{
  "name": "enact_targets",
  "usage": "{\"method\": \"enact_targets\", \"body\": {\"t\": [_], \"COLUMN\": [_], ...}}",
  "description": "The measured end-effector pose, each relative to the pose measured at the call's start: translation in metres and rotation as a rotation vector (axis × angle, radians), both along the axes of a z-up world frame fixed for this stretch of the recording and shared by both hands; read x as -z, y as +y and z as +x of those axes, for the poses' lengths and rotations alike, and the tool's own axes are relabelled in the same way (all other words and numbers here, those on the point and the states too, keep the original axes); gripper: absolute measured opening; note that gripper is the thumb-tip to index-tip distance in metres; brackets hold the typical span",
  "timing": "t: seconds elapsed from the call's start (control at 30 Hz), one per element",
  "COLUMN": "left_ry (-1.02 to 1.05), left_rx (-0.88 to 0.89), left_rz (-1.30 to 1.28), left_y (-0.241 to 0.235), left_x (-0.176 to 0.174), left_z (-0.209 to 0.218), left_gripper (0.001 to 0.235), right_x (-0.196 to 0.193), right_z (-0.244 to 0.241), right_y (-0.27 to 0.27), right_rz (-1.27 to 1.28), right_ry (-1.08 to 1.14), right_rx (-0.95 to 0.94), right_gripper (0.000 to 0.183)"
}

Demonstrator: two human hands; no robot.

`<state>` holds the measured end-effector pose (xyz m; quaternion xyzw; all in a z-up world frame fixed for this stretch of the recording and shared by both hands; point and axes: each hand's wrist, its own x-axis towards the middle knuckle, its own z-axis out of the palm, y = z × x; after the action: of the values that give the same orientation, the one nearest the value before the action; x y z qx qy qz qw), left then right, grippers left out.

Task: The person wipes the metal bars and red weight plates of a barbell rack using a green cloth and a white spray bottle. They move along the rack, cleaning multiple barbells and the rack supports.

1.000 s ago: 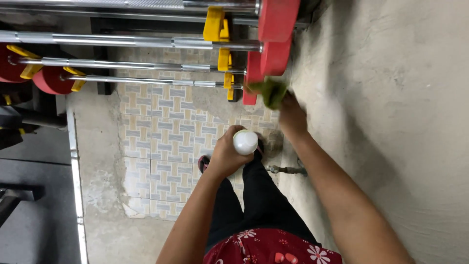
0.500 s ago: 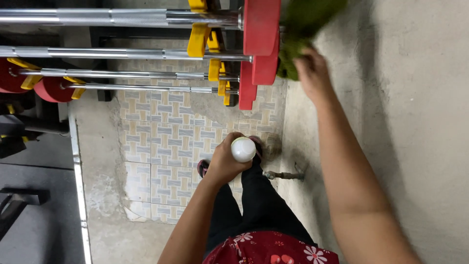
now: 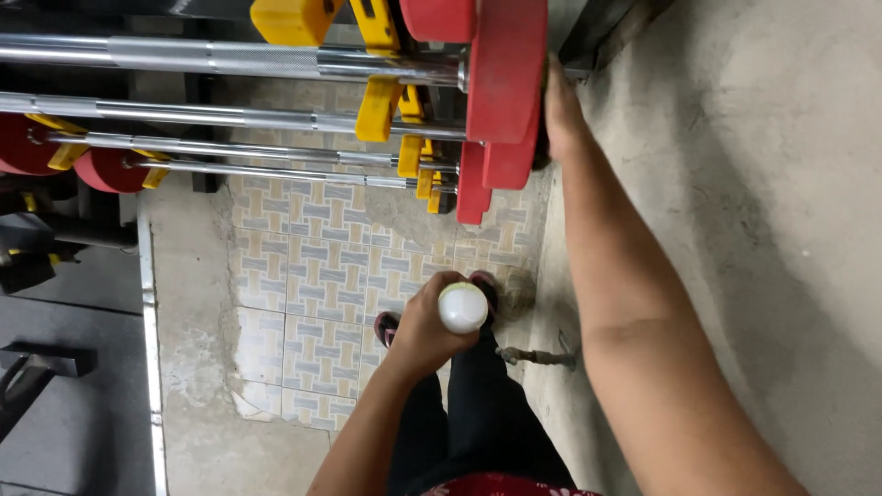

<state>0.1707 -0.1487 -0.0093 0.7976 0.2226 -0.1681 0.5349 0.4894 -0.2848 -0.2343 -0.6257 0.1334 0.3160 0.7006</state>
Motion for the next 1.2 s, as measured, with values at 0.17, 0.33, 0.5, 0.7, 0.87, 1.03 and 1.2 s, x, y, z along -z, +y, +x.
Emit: {"method": "enact_targets", "body": {"t": [0.17, 0.33, 0.5, 0.7, 0.87, 1.03, 1.2], "left_ry": [0.034, 0.017, 0.064, 0.055, 0.038, -0.013, 0.017], "left_rx": [0.008, 0.027, 0.040, 0.046, 0.006, -0.045, -0.128], "left_rz": [0.017, 0.012, 0.006, 0.020, 0.008, 0.004, -0.007], "left_y": [0.002, -0.003, -0.008, -0.002, 0.007, 0.021, 0.028], "left_x": [0.003, 0.008, 0.005, -0.003, -0.010, -0.017, -0.027], "left_z": [-0.002, -0.008, -0.009, -0.018, -0.025, -0.035, -0.049], "left_gripper": [0.067, 0.067, 0.073, 0.075, 0.073, 0.072, 0.069], "right_x": [0.024, -0.054, -0.027, 0.016, -0.076, -0.103, 0.095], "right_z": [-0.047, -0.089, -0.127, -0.132, -0.138, -0.173, -0.210], "right_y": [-0.005, 0.002, -0.005, -0.028, -0.054, -0.027, -0.017], "right_rz": [0.177, 0.095, 0.293, 0.414, 0.893, 0.218, 0.534], "right_ry": [0.300, 0.425, 0.594, 0.794, 0.484, 0.226, 0.573], "right_rx": [0.085, 0.075, 0.262, 0.353, 0.216, 0.564, 0.446], "right_gripper": [0.061, 0.047, 0.026, 0.020, 0.014, 0.045, 0.022]}}
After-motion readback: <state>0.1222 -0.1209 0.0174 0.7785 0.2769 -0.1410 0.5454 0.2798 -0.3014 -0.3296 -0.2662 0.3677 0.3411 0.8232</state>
